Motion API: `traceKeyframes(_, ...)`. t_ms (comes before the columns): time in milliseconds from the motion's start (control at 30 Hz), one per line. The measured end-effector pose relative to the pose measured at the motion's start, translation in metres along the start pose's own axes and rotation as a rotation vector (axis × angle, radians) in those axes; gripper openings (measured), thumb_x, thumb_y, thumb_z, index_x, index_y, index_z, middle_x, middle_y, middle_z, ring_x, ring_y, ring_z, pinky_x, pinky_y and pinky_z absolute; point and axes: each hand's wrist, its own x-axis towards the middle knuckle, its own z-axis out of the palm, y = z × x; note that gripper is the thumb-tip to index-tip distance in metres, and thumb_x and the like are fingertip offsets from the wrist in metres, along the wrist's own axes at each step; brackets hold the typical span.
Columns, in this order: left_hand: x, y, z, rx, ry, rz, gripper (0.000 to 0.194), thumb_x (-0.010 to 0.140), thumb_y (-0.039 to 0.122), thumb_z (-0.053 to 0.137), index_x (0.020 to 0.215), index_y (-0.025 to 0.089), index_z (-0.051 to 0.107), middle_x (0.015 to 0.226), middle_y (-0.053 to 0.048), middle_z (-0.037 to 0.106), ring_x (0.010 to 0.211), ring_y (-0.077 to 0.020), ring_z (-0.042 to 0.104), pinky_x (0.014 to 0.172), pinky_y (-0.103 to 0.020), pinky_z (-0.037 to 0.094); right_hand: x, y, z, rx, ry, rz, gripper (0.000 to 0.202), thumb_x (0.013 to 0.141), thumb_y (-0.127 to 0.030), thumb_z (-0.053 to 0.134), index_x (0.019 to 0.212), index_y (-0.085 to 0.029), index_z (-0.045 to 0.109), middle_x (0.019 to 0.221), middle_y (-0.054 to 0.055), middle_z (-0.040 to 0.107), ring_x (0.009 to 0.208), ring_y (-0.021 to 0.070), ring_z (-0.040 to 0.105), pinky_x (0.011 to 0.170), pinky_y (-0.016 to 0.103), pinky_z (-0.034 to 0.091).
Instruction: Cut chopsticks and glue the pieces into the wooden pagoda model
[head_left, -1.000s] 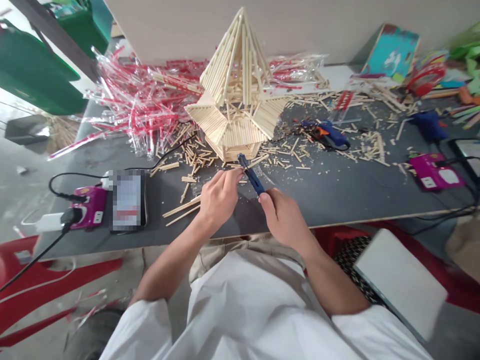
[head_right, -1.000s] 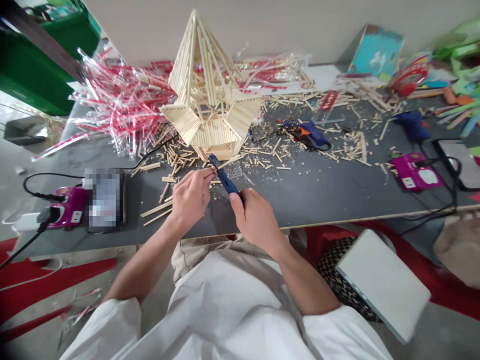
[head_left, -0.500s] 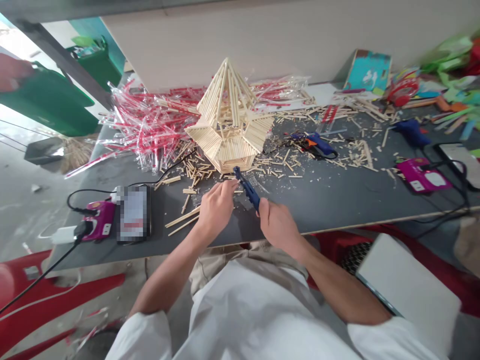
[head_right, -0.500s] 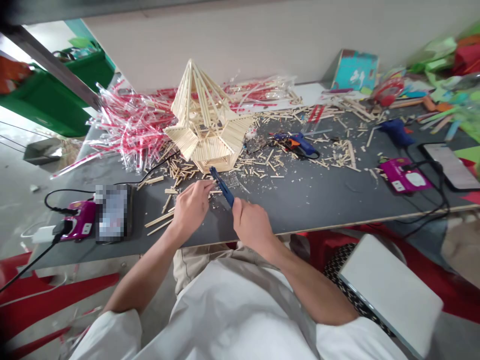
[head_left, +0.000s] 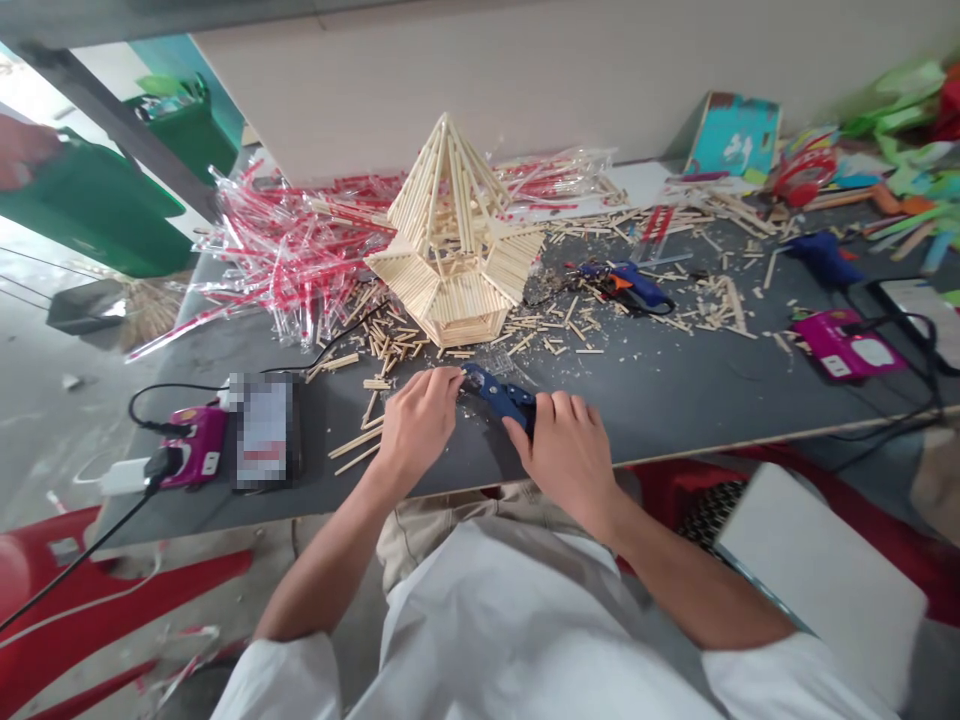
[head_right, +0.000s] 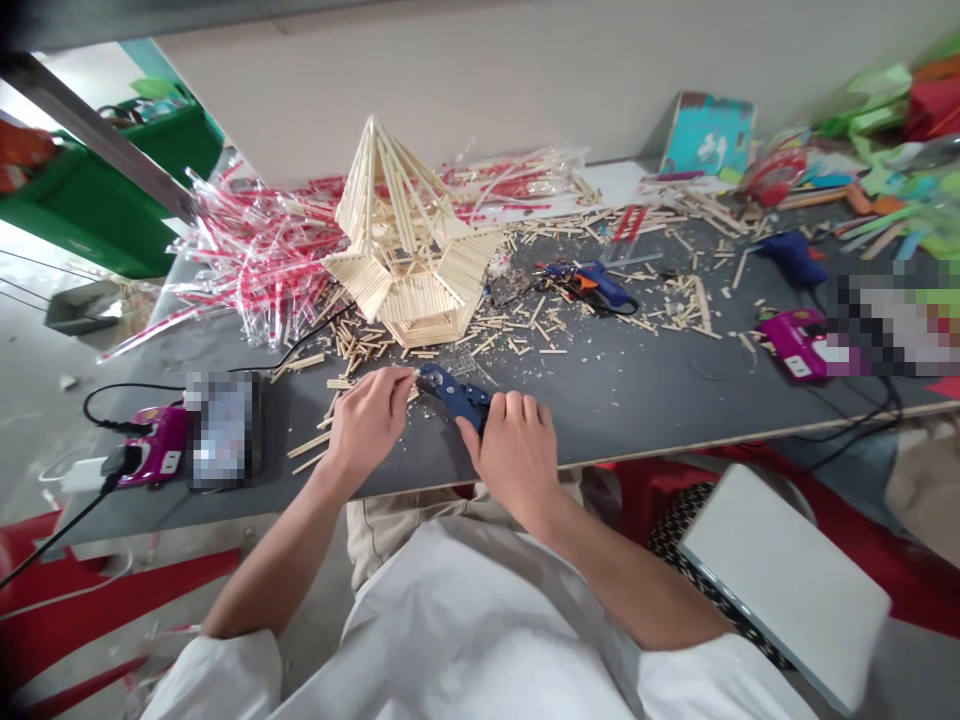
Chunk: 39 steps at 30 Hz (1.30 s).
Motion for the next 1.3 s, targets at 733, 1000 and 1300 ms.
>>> traceKeyframes(733,0.022,-0.018,-0.012,0.11,-0.11,0.028,0.024,0.108,0.034,0.047,0.109,0.022,0.068,0.095,-0.003,0.073,0.083,-0.0156,0.07,0.062,-0.026,0.042,0.126,0.058,0.001,0.024,0.041,-0.341,0.024,0.102,-0.015,0.047,0.099,-0.014,0.071,0.108,0.013,0.064,0.093,0.0245,0.063,0.067,0.031,0.04)
traceKeyframes(1000,0.066,0.013,-0.038,0.007,-0.102,0.247,0.028,0.105,0.042,0.055,0.124,0.022,0.06,0.107,-0.006,0.075,0.093,-0.0167,0.074,0.066,-0.025,0.05,0.114,0.064,-0.056,0.93,-0.177,-0.23,0.022,0.093,-0.042,0.071,0.097,-0.02,0.07,0.087,0.002,0.067,0.072,0.0142,0.06,0.067,0.028,0.045)
traceKeyframes(1300,0.113,0.032,-0.06,-0.007,-0.057,0.336,0.047,0.098,0.042,0.067,0.136,0.021,0.051,0.117,-0.008,0.072,0.102,-0.0208,0.074,0.076,-0.027,0.056,0.136,0.043,-0.096,1.411,-0.246,-0.328,0.04,0.08,-0.054,0.083,0.09,-0.019,0.064,0.074,-0.001,0.063,0.067,0.0113,0.056,0.061,0.024,0.043)
